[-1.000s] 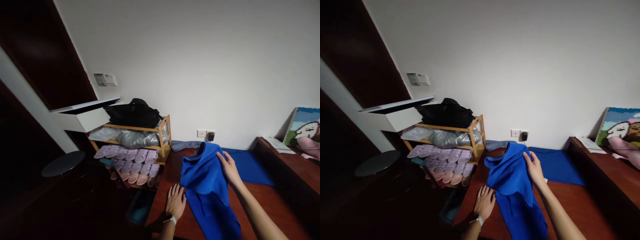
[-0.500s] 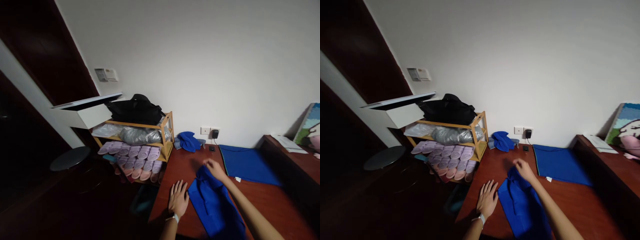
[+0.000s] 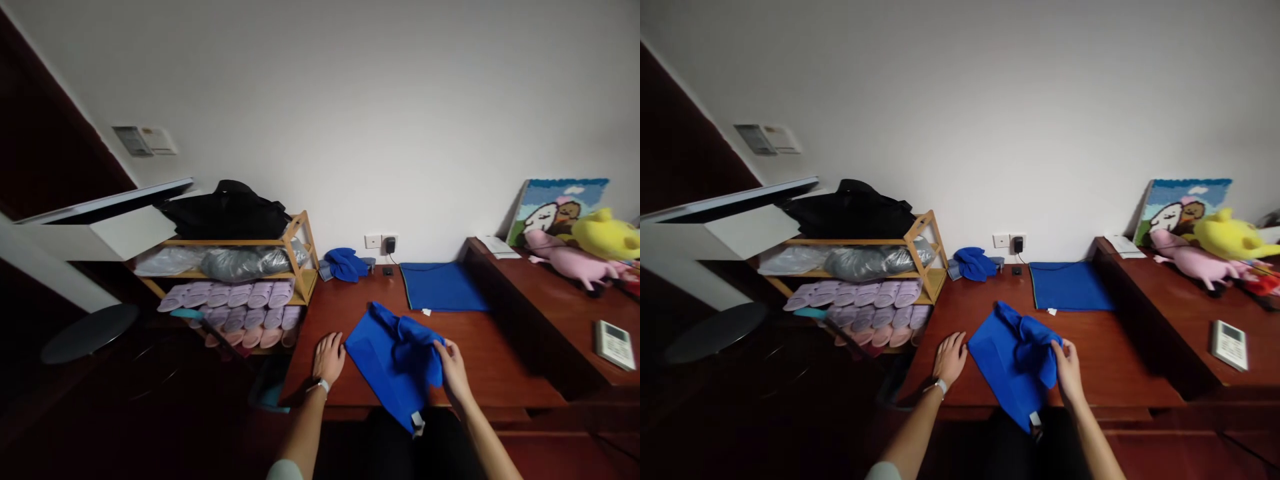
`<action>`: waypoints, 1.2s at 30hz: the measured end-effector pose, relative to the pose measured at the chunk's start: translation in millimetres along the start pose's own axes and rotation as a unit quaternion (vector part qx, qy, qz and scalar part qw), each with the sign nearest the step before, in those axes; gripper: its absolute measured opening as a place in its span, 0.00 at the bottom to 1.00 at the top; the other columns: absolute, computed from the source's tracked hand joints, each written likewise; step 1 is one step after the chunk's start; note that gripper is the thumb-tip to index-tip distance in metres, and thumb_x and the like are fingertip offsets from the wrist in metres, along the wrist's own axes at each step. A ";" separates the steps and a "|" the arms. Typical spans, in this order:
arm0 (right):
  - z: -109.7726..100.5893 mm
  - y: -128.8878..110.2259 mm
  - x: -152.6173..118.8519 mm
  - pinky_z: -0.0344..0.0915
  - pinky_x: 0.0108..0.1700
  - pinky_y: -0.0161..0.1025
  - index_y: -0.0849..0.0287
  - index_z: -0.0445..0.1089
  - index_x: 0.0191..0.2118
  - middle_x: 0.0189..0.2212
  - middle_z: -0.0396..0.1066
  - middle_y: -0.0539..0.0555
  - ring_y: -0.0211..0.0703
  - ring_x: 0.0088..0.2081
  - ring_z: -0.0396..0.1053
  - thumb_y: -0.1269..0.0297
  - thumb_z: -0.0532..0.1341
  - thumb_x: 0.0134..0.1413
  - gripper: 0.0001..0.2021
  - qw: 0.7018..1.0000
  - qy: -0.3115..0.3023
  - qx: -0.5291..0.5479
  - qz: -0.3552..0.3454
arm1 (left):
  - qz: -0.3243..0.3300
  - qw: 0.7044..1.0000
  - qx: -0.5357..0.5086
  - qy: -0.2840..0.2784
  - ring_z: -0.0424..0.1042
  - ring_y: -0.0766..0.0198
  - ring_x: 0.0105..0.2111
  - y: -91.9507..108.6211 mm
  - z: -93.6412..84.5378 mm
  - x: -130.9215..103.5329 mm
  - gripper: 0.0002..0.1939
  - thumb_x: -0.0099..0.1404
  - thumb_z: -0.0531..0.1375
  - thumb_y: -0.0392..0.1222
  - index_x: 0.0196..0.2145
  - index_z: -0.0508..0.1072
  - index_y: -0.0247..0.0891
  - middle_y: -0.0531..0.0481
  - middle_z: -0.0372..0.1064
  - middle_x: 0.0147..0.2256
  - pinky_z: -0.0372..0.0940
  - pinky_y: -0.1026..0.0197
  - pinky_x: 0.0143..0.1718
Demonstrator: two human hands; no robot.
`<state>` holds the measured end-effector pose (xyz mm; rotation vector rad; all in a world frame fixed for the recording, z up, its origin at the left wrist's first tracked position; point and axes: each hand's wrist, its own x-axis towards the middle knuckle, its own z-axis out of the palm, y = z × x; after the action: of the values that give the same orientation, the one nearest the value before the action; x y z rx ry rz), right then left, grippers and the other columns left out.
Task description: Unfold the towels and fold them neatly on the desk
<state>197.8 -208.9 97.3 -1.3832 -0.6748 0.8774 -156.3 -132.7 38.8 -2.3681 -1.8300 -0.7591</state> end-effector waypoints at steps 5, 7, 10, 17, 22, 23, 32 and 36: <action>-66.5 -25.9 1.3 0.70 0.33 0.37 0.54 0.72 0.40 0.27 0.76 0.46 0.44 0.31 0.73 0.38 0.74 0.33 0.31 0.997 0.067 0.014 0.038 | 0.105 0.993 -0.031 -0.034 0.74 0.52 0.52 67.1 -6.1 -36.9 0.22 0.72 0.53 0.37 0.59 0.76 0.45 0.42 0.77 0.51 0.68 0.48 0.56; -90.7 -30.7 2.0 0.71 0.34 0.37 0.55 0.73 0.39 0.28 0.77 0.47 0.45 0.32 0.74 0.40 0.75 0.32 0.30 0.996 0.079 0.022 0.046 | 0.210 0.973 -0.061 -0.074 0.73 0.52 0.53 106.1 0.9 -63.3 0.22 0.70 0.59 0.43 0.61 0.74 0.49 0.44 0.76 0.54 0.67 0.49 0.58; -119.2 -40.1 3.9 0.73 0.38 0.38 0.55 0.75 0.39 0.30 0.79 0.48 0.47 0.36 0.77 0.43 0.75 0.30 0.29 0.992 0.096 0.050 0.057 | 0.363 0.917 -0.081 -0.146 0.68 0.49 0.61 148.6 14.6 -95.0 0.30 0.66 0.67 0.52 0.64 0.70 0.50 0.45 0.70 0.63 0.61 0.45 0.64; -170.5 -77.0 14.7 0.75 0.40 0.38 0.53 0.78 0.40 0.33 0.81 0.49 0.48 0.39 0.79 0.47 0.75 0.29 0.27 0.988 0.125 0.077 0.053 | 0.312 0.939 -0.060 -0.128 0.77 0.57 0.50 137.7 -4.2 -91.4 0.10 0.72 0.58 0.32 0.41 0.79 0.42 0.46 0.80 0.48 0.69 0.52 0.56; -205.0 -102.3 31.1 0.75 0.37 0.41 0.53 0.79 0.39 0.33 0.82 0.50 0.49 0.36 0.78 0.45 0.72 0.34 0.25 0.994 0.110 -0.004 -0.011 | 0.163 0.977 -0.107 -0.082 0.80 0.58 0.39 100.0 -65.0 -71.0 0.13 0.76 0.50 0.39 0.45 0.75 0.47 0.49 0.80 0.38 0.73 0.56 0.43; -211.2 -108.0 35.5 0.74 0.37 0.41 0.53 0.79 0.38 0.33 0.82 0.51 0.49 0.36 0.78 0.44 0.70 0.35 0.24 0.993 0.107 -0.033 -0.026 | 0.098 0.983 -0.143 -0.061 0.80 0.57 0.40 91.3 -78.8 -66.4 0.12 0.77 0.50 0.43 0.46 0.74 0.48 0.49 0.80 0.39 0.73 0.56 0.43; -240.0 -183.5 58.2 0.75 0.33 0.48 0.52 0.76 0.40 0.30 0.81 0.57 0.54 0.30 0.78 0.48 0.73 0.34 0.24 0.994 0.041 -0.098 -0.028 | -0.133 0.889 -0.382 0.212 0.78 0.53 0.42 42.1 -206.6 -19.6 0.24 0.64 0.63 0.67 0.43 0.73 0.43 0.47 0.78 0.39 0.73 0.54 0.45; -237.7 -176.5 45.7 0.76 0.31 0.51 0.48 0.77 0.43 0.33 0.82 0.59 0.56 0.29 0.79 0.46 0.74 0.37 0.24 0.998 -0.035 -0.037 -0.037 | -0.143 0.856 -0.433 0.244 0.77 0.55 0.41 41.3 -240.5 -7.0 0.26 0.63 0.64 0.68 0.43 0.73 0.43 0.49 0.77 0.39 0.73 0.55 0.44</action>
<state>443.8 -294.0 245.6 -1.3895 -0.8145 0.8516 -202.4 -231.2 257.3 -1.8925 -1.8223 -2.3772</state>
